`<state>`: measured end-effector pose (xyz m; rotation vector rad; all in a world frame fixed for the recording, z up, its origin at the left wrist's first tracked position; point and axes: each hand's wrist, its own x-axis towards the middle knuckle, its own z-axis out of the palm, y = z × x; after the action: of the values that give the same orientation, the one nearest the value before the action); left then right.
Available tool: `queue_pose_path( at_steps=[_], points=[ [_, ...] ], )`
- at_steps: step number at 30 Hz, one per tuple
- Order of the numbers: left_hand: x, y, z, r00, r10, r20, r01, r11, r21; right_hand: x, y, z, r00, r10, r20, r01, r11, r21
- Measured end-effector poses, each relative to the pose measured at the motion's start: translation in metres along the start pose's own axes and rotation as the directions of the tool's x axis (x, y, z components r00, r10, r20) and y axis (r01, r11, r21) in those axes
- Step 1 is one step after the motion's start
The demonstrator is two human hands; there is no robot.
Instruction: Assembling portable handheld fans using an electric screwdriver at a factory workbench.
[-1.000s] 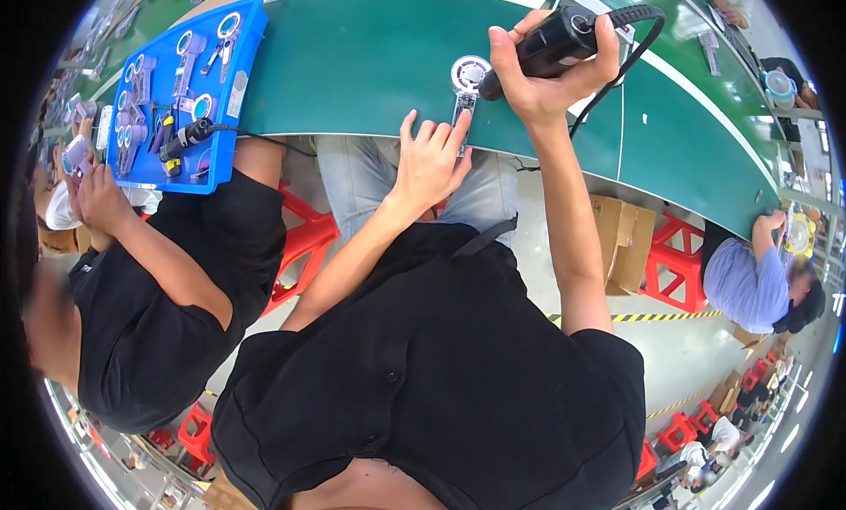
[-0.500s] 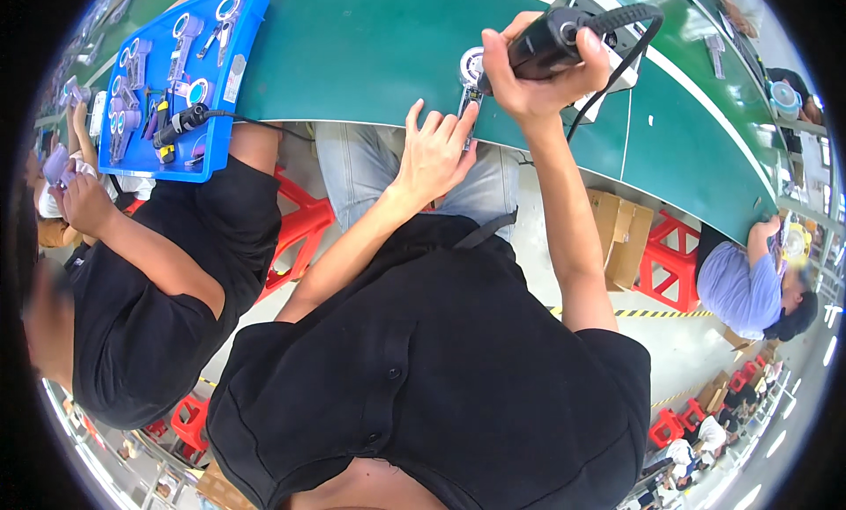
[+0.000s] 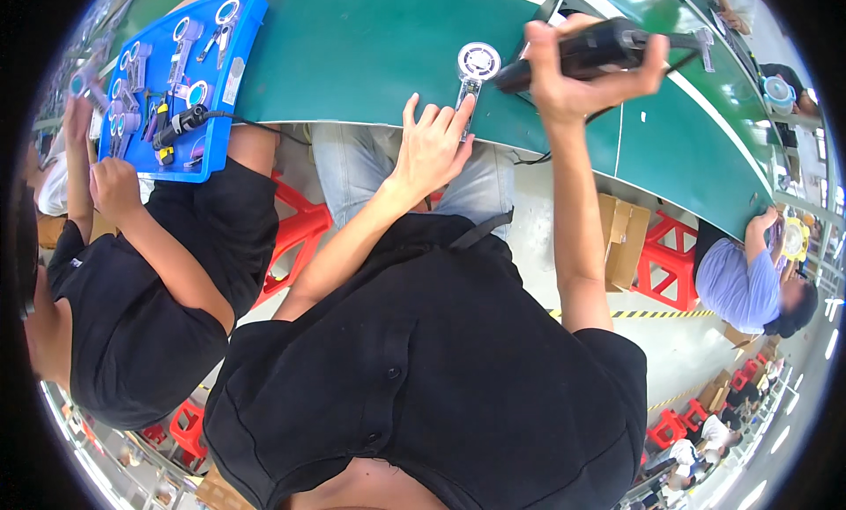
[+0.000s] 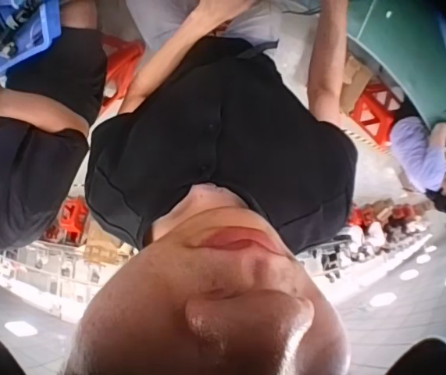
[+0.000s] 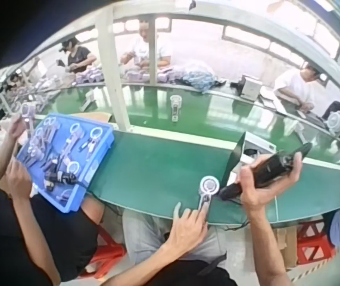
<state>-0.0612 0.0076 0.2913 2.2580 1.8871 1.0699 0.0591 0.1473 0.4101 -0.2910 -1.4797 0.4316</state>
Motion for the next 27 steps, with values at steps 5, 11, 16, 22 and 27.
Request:
queue_pose_path(
  at_steps=[5,11,16,22,27],
  points=[
    [0.017,-0.008,0.005,0.998,0.054,0.019,-0.054,0.998,-0.025,0.053,-0.014,-0.048,0.999,0.01,0.043,-0.002,0.985,-0.174],
    [0.017,-0.006,0.006,0.999,0.043,0.026,-0.042,0.998,-0.039,0.048,0.007,-0.053,0.995,0.03,0.097,-0.012,0.984,-0.179],
    [0.017,-0.006,0.006,0.999,0.048,0.022,-0.048,0.998,-0.029,0.051,0.006,-0.056,0.987,0.087,0.132,-0.062,0.981,-0.183],
    [0.017,-0.006,0.007,0.999,0.044,0.025,-0.044,0.999,-0.024,0.041,0.009,-0.052,0.973,0.204,0.103,-0.19,0.973,-0.133],
    [0.016,-0.007,0.006,0.998,0.058,0.025,-0.057,0.998,-0.028,0.045,-0.005,-0.055,0.995,0.063,0.078,-0.043,0.97,-0.24]
  ],
)
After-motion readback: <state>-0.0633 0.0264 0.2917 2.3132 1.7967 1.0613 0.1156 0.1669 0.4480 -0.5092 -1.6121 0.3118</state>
